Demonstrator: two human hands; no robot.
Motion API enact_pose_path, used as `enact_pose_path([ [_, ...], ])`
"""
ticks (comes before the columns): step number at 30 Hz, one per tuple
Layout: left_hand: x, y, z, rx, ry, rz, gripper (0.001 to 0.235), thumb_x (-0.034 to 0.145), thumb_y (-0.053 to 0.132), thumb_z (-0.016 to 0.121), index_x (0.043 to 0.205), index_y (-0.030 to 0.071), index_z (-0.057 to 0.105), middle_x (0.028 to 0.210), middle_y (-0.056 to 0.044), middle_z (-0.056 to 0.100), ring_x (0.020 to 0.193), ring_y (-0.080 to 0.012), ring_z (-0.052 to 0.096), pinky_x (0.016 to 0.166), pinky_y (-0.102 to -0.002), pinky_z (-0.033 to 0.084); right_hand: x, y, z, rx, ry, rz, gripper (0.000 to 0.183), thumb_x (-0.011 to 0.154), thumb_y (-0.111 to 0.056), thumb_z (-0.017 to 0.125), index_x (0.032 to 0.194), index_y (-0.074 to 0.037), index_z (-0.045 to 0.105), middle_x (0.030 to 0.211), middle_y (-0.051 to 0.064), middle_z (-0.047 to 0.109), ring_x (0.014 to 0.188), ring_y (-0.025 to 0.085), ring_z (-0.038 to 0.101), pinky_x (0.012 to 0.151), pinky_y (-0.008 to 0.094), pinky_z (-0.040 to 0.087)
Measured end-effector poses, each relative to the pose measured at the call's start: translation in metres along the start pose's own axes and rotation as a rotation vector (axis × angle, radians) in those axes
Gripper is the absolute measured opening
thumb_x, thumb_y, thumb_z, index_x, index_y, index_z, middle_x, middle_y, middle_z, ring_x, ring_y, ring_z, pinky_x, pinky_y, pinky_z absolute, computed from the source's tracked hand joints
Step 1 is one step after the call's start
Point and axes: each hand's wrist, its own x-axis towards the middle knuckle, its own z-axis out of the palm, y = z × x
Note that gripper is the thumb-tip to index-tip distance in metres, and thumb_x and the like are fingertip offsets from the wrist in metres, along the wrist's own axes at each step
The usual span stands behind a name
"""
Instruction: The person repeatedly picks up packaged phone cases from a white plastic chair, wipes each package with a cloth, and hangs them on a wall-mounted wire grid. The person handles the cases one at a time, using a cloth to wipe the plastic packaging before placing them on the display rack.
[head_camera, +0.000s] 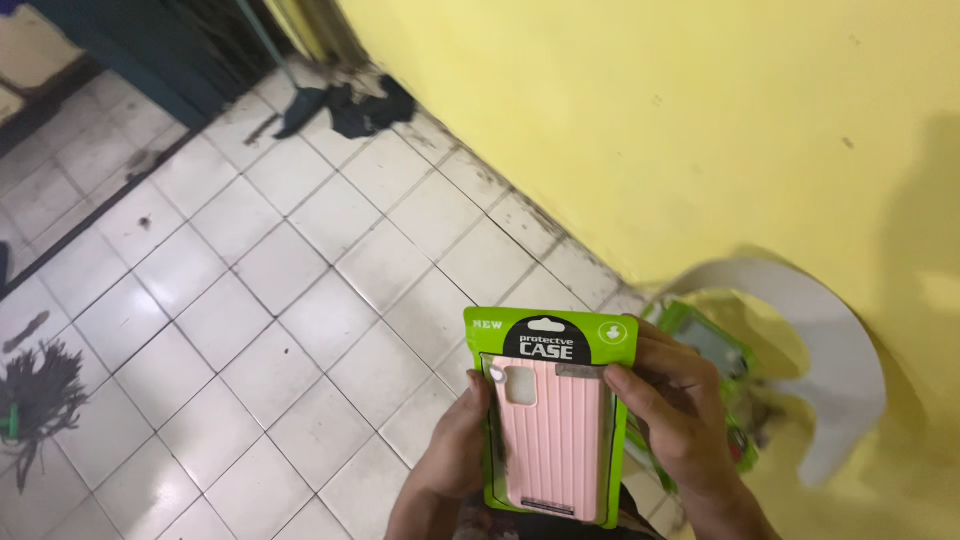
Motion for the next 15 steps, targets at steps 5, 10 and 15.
enact_pose_path([
  [5,-0.040,0.092,-0.030,-0.078,0.001,0.050,0.079,0.098,0.061,0.034,0.152,0.005,0.042,0.142,-0.016,0.062,0.126,-0.0248,0.064,0.105,-0.040,0.054,0.048,-0.002,0.096,0.013,-0.107,-0.058,0.030,0.095,0.000,0.058,0.119,0.012,0.072,0.124,0.021,0.070,0.115,0.025,0.065,0.103,0.034,0.047],
  [10,-0.051,0.147,-0.069,-0.095,-0.068,0.113,0.079,0.099,0.062,0.036,0.152,0.004,0.042,0.143,-0.018,0.060,0.128,-0.0276,0.063,0.106,-0.044,0.054,0.085,0.012,0.157,0.185,-0.124,0.041,0.034,0.095,0.002,0.058,0.125,0.014,0.067,0.134,0.023,0.067,0.123,0.028,0.063,0.109,0.038,0.045],
  [15,-0.032,0.199,-0.099,-0.140,-0.094,0.133,0.080,0.098,0.063,0.035,0.152,0.004,0.042,0.142,-0.018,0.060,0.128,-0.0287,0.062,0.105,-0.045,0.053,0.142,0.029,0.195,0.200,-0.188,0.043,0.033,0.097,0.003,0.057,0.127,0.015,0.065,0.137,0.024,0.065,0.125,0.029,0.063,0.111,0.039,0.046],
])
